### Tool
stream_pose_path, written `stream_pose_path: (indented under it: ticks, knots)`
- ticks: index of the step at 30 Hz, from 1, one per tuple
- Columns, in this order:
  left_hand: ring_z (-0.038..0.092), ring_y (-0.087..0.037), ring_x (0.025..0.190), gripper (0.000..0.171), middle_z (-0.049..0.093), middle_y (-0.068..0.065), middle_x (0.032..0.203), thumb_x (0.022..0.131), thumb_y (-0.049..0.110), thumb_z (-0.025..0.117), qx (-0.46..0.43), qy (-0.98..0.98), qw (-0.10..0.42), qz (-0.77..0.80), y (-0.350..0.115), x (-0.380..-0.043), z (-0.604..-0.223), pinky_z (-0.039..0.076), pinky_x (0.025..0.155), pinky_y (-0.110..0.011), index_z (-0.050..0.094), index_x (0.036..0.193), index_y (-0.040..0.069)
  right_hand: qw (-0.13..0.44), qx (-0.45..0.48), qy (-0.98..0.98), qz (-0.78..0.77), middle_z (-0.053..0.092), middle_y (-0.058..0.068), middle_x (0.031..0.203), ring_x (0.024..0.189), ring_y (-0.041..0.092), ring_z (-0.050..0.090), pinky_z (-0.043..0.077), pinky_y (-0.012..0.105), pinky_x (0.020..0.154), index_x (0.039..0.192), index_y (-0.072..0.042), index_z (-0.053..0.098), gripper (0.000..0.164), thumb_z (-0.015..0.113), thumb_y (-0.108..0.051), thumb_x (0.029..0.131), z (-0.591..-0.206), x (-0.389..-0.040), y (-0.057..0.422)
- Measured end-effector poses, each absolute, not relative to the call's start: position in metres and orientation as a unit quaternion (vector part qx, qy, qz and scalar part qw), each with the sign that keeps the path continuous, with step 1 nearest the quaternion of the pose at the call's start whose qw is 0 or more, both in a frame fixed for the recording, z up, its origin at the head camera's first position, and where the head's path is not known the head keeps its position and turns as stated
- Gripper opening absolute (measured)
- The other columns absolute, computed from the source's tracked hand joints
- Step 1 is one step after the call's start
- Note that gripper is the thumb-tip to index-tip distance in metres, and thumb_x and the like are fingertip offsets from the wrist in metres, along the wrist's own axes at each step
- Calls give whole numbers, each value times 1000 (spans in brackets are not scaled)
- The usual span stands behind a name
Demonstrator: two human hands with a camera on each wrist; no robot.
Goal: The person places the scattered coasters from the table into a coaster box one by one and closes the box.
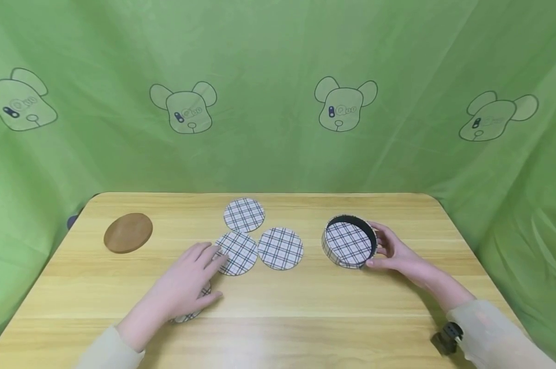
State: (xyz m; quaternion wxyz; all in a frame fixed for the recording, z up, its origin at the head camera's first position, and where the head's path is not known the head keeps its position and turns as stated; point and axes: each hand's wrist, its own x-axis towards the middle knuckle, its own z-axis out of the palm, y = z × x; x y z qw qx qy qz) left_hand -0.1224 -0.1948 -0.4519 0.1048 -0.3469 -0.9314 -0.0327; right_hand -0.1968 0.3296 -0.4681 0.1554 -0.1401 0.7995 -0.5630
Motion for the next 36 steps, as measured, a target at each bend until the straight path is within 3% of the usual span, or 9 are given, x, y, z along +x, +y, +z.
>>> stream_pose_path:
  ticks: [10, 21, 24, 30, 36]
  knots:
    - [52, -44, 143, 78, 56, -19, 154, 88, 55, 77, -336, -936, 95, -40, -218, -106, -460, 45, 122, -59, 61, 147, 7, 155, -137, 798, -567, 43, 26, 143, 114, -1, 63, 55, 13, 97, 165, 4, 11, 102, 78, 4, 88, -469, -197, 330]
    - [56, -37, 140, 80, 61, -13, 149, 88, 57, 78, -348, -930, 97, -62, -247, -97, -464, 51, 117, -54, 59, 148, 8, 150, -139, 800, -564, 45, 22, 139, 113, -1, 62, 55, 13, 96, 165, 5, 11, 102, 78, 5, 88, -470, -197, 330]
    - [57, -34, 139, 87, 61, -13, 149, 85, 61, 79, -352, -928, 104, -63, -256, -95, -467, 51, 116, -49, 58, 149, 6, 151, -138, 802, -562, 44, 28, 142, 114, -1, 61, 55, 12, 97, 165, 5, 11, 103, 79, 5, 87, -469, -197, 330]
    - [57, -33, 139, 101, 58, -15, 153, 81, 73, 77, -338, -934, 90, -66, -271, -90, -471, 53, 115, -52, 55, 152, 6, 155, -135, 805, -557, 38, 37, 147, 115, -1, 60, 55, 14, 97, 166, 4, 11, 104, 79, 2, 87, -469, -198, 331]
    - [59, -31, 136, 104, 58, -14, 152, 77, 69, 82, -331, -937, 81, -80, -274, -88, -472, 56, 112, -52, 54, 153, 5, 158, -134, 801, -561, 37, 37, 148, 114, 0, 61, 56, 15, 97, 166, 4, 11, 104, 79, 2, 88, -469, -197, 330]
